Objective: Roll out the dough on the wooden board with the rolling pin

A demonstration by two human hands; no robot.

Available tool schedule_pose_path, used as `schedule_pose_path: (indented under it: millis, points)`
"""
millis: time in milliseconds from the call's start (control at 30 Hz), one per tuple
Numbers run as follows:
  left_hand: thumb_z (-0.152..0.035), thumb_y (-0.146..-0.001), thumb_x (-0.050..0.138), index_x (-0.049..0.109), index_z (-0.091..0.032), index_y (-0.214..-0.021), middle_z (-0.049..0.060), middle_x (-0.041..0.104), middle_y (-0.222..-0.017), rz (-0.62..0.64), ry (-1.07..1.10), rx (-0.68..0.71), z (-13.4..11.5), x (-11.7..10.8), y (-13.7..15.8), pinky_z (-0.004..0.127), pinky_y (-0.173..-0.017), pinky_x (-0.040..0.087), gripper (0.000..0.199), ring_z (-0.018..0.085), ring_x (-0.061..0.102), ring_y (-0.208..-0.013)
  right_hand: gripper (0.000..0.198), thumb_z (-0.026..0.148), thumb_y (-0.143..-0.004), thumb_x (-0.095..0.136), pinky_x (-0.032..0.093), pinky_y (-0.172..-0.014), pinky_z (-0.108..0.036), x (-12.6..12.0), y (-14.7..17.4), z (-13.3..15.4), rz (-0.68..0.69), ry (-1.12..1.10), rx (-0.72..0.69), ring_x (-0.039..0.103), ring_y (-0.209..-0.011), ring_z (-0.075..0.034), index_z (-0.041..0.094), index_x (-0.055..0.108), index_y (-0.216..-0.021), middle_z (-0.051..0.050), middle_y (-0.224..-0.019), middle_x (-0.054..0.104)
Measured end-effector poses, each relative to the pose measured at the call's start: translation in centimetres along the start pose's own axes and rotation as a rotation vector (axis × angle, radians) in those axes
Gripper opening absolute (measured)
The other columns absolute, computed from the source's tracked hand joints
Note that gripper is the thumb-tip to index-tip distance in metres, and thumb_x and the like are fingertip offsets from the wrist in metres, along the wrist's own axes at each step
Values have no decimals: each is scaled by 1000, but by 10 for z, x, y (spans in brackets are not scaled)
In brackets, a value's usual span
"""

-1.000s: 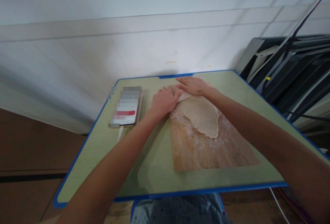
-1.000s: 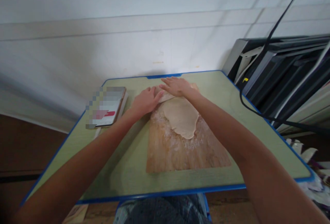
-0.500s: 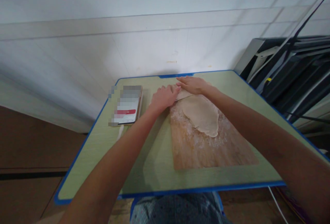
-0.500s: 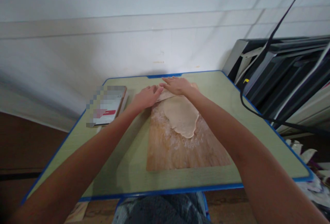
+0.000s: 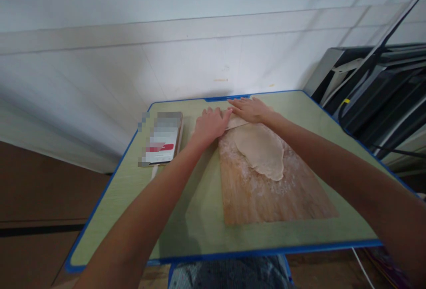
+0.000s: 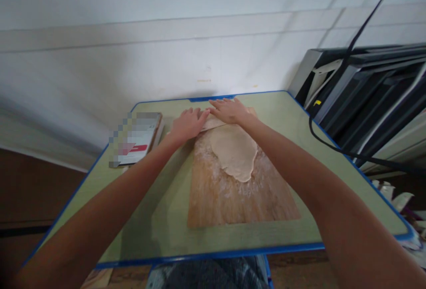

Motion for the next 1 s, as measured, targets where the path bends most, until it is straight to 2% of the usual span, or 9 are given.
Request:
schedule_pose_path:
  millis: [167, 233, 300, 400, 533, 667, 733, 900, 1000]
  points:
    - [-46, -97, 16, 44, -14, -131, 14, 46, -138, -114, 19, 72, -16, -2, 27, 42, -91, 45, 54, 28, 47, -121, 60, 51, -95, 14, 31, -105, -47, 1, 34, 5, -88, 17, -88, 40, -131, -25, 22, 39, -141, -6, -144, 43]
    - [-48, -97, 14, 49, -14, -125, 15, 53, -131, -97, 33, 46, -11, -1, 18, 42, -90, 44, 56, 29, 50, -118, 60, 50, -95, 15, 30, -105, -48, 2, 26, 3, -67, 28, -78, 37, -132, -26, 20, 37, -142, -8, -145, 41]
    - [-50, -96, 11, 54, -15, -119, 15, 59, -120, -23, 47, -14, -1, 2, 0, 41, -90, 44, 61, 29, 53, -114, 60, 48, -95, 17, 29, -106, -49, 3, 8, 0, -15, 28, -46, 34, -134, -28, 16, 33, -144, -9, -147, 37]
    - [-50, -96, 10, 54, -17, -120, 15, 60, -117, 49, 57, -68, 11, 2, -19, 39, -91, 42, 60, 27, 55, -112, 63, 48, -96, 14, 31, -106, -45, 2, -15, -3, 23, 15, -19, 36, -133, -27, 12, 31, -144, -11, -147, 36]
    - [-52, -96, 11, 52, -18, -122, 13, 59, -120, 39, 57, -32, 4, 2, -5, 39, -91, 42, 59, 27, 54, -114, 62, 49, -96, 16, 29, -107, -41, 4, -2, -2, 23, 17, -55, 34, -134, -25, 15, 34, -144, -8, -147, 37]
    - [-50, -97, 15, 46, -17, -128, 13, 53, -131, -62, 57, 56, -10, 0, 19, 37, -92, 43, 56, 26, 49, -119, 61, 51, -95, 16, 28, -108, -42, 6, 25, 1, -35, 0, -126, 37, -132, -24, 19, 37, -142, -6, -146, 40]
    - [-51, -96, 16, 49, -16, -126, 12, 55, -128, -76, 51, 53, -8, 0, 14, 38, -91, 43, 56, 26, 50, -118, 61, 52, -95, 16, 28, -108, -43, 7, 21, -1, -38, -9, -114, 36, -133, -24, 19, 37, -142, -7, -146, 40]
    - [-51, -96, 12, 55, -15, -119, 16, 60, -115, -10, 35, -65, 12, 2, -21, 40, -88, 45, 60, 28, 56, -110, 67, 56, -94, 12, 30, -107, -40, 4, -14, -9, 12, -22, -17, 36, -133, -23, 18, 33, -144, -8, -147, 38]
    - [-50, -96, 12, 55, -16, -118, 15, 61, -113, -8, 40, -52, 11, 2, -19, 39, -88, 44, 59, 27, 57, -109, 66, 52, -95, 11, 32, -106, -37, 2, -10, -6, 16, -31, -30, 39, -131, -22, 15, 37, -142, -8, -145, 40]
Point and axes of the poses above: each hand's wrist, its own y-axis away from the middle knuckle, its own x-axis out of the palm, z = x × y, the point moved 7 cm from there along -y, towards the middle knuckle
